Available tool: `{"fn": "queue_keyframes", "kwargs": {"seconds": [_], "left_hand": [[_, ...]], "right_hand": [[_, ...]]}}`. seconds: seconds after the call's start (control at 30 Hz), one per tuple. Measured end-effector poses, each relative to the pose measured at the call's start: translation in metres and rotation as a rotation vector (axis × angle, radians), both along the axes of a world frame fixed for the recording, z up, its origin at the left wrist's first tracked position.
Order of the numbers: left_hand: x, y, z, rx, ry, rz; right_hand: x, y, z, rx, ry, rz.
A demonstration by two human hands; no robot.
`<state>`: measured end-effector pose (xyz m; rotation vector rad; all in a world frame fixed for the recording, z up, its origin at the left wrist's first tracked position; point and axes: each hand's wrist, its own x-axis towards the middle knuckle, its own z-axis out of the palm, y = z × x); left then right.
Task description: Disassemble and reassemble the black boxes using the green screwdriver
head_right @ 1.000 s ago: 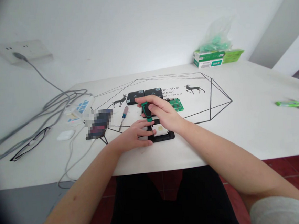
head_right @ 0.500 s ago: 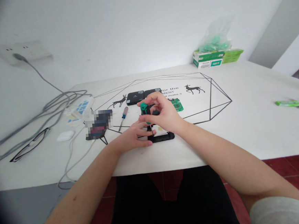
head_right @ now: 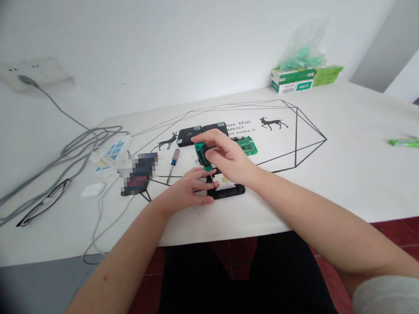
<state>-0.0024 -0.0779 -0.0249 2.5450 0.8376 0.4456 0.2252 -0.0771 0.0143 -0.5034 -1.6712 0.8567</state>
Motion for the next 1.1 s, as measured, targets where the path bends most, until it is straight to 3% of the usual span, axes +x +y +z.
{"fn": "queue_keyframes", "kwargs": {"seconds": [0.1, 0.27, 0.57, 0.87, 0.97, 1.1], "left_hand": [[0.000, 0.000, 0.001, -0.008, 0.001, -0.007], [0.000, 0.000, 0.001, -0.002, 0.001, -0.010], [0.000, -0.001, 0.002, -0.017, -0.004, -0.013], [-0.001, 0.001, 0.000, -0.041, -0.038, -0.005], [0.000, 0.001, 0.002, -0.042, -0.034, -0.004], [0.001, -0.001, 0.005, -0.059, -0.053, 0.005]], "right_hand": [[0.001, -0.001, 0.004, -0.005, -0.013, -0.004], [0.000, -0.004, 0.008, -0.142, 0.078, 0.135], [-0.002, -0.005, 0.007, -0.163, 0.106, 0.122], [0.007, -0.001, 0.012, 0.080, -0.036, -0.155], [0.006, -0.003, 0.013, 0.111, -0.003, -0.106], [0.001, -0.007, 0.012, -0.026, 0.080, -0.001]]}}
